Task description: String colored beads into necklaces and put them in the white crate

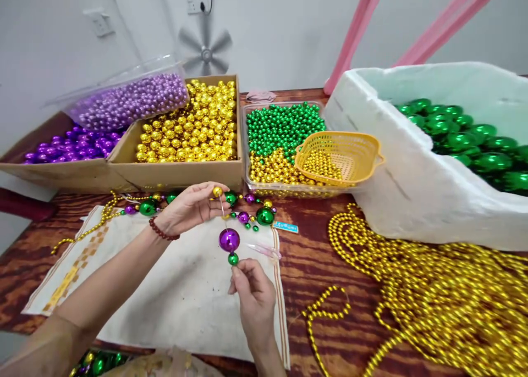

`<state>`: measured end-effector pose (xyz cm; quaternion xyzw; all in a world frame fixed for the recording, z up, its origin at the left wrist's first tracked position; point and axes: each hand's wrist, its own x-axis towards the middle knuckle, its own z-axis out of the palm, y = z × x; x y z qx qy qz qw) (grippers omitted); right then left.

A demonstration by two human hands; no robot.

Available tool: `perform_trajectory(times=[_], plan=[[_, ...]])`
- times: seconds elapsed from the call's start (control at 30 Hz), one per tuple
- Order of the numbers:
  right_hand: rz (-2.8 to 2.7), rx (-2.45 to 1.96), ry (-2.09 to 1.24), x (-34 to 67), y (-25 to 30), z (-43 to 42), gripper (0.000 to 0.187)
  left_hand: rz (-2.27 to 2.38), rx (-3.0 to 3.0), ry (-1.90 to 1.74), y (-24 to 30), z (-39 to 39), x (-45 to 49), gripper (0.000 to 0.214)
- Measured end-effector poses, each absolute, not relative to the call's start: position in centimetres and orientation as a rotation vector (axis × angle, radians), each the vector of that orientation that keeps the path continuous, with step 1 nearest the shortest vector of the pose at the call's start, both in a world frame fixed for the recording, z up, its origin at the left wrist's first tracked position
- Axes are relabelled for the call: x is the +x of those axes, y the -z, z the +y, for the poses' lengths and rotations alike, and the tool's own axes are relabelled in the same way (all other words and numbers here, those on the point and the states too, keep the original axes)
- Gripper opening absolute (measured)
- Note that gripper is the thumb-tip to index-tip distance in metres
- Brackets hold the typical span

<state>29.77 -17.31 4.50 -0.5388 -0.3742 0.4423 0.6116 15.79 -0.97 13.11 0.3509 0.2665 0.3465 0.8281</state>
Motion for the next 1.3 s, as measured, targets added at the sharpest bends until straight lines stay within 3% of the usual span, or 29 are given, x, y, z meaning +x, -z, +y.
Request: perform_trajectory(times=[0.37,0.87,1.03,1.3], plan=[[-0.945,-1.301,-1.06,28.0,-5.2,-17.6,0.026,0.608,0.46,-0.913,-12.2,-2.3,14.0,0.013],[-0.851,-1.373,-1.108,26.8,-4.9,-17.8,0.028,0.666,0.528,-0.966,-11.5,-2.2,13.2,0.008],[-0.811,-1.354,-1.117,26.2,-5.1,-16.9,0.026,0.734,0.679,-0.984,-10.7,-3.1,13.6,0.024],[-0.867,-1.317,-1.171,26.2,-4.7,-14.6,0.022,0.823,0.661,-1.013,-9.1,-6.7,15.5,0.031]])
